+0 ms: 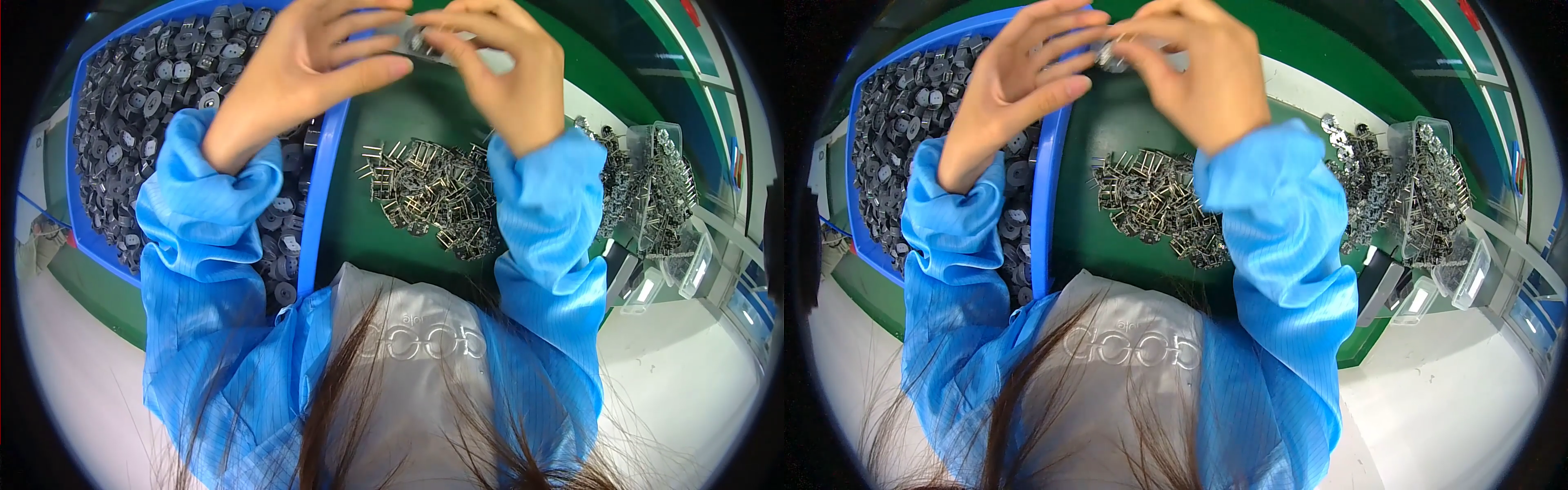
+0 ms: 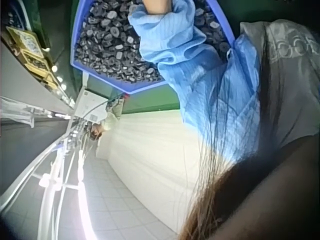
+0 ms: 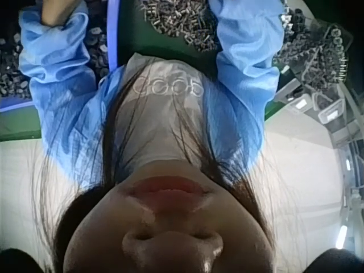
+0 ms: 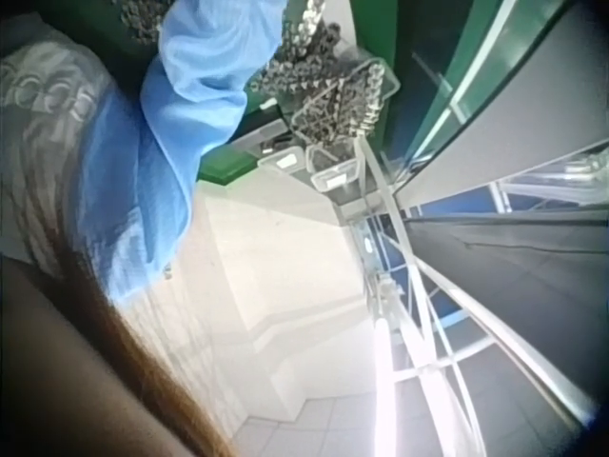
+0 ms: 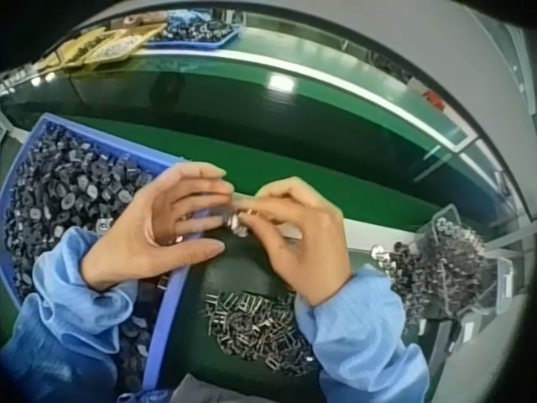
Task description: The person assembles small metal pins into plastic housings by hand at a factory workbench.
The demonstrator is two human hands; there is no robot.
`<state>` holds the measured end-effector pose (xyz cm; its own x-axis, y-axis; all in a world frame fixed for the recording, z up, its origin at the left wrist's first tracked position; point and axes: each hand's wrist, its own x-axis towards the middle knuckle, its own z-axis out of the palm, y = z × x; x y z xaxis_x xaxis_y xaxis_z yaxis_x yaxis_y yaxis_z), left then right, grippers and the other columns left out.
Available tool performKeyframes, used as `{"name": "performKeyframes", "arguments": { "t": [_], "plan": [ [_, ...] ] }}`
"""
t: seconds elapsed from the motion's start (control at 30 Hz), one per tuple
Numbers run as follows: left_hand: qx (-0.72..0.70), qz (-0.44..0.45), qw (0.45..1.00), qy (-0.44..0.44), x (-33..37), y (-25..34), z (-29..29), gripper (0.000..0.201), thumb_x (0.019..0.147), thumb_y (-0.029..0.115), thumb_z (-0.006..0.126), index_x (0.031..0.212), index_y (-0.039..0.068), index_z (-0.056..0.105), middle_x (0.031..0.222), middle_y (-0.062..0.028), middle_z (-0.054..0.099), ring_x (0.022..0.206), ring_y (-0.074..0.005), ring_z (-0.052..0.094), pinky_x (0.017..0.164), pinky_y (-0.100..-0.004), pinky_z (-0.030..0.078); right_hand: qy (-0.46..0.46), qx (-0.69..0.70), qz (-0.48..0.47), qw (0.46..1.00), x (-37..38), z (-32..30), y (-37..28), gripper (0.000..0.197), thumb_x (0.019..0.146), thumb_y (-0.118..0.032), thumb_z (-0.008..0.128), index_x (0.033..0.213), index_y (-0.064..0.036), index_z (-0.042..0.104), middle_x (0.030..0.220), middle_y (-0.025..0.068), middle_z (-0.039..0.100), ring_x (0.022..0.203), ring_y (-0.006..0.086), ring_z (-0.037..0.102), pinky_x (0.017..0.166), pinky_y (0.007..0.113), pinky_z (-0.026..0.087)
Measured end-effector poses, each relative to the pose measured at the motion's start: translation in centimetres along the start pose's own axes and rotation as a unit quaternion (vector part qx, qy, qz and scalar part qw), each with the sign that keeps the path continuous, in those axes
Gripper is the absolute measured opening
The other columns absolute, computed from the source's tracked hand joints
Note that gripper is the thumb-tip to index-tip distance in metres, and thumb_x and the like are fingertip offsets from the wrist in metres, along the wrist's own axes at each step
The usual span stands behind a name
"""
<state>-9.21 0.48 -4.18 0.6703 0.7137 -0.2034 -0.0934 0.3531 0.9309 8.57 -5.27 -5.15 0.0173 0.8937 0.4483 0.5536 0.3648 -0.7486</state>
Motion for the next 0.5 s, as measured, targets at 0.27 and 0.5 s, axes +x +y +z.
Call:
{"name": "performKeyframes", "arguments": {
  "t": [0.27, 0.5],
  "plan": [
    [0.648, 0.114, 0.753, 0.001, 1.2, -0.8, -6.6, 0.036, 0.069, -0.002, 0.070, 0.102, 0.005, 0.058, 0.096, -0.0080, 0.058, 0.091, -0.0219, 0.059, 0.072, -0.0314, 0.048, 0.008, 0.090, 0.040, 0.995, 0.0, -3.4, 13.0, 0.016, 0.079, -0.008, 0.065, 0.093, -0.0009, 0.069, 0.086, 0.0158, 0.063, 0.079, 0.0333, 0.062, 0.075, 0.037, 0.050],
    [0.671, 0.175, 0.721, 0.006, 1.1, -2.4, -7.9, 0.036, 0.064, -0.003, 0.073, 0.094, 0.003, 0.055, 0.085, -0.0083, 0.054, 0.075, -0.0231, 0.056, 0.064, -0.0327, 0.047, -0.284, -0.132, 0.149, 0.938, -2.6, -1.5, 3.8, 0.022, 0.078, -0.016, 0.067, 0.098, -0.0080, 0.065, 0.089, 0.0137, 0.066, 0.086, 0.0311, 0.063, 0.075, 0.041, 0.050]
  ]
}}
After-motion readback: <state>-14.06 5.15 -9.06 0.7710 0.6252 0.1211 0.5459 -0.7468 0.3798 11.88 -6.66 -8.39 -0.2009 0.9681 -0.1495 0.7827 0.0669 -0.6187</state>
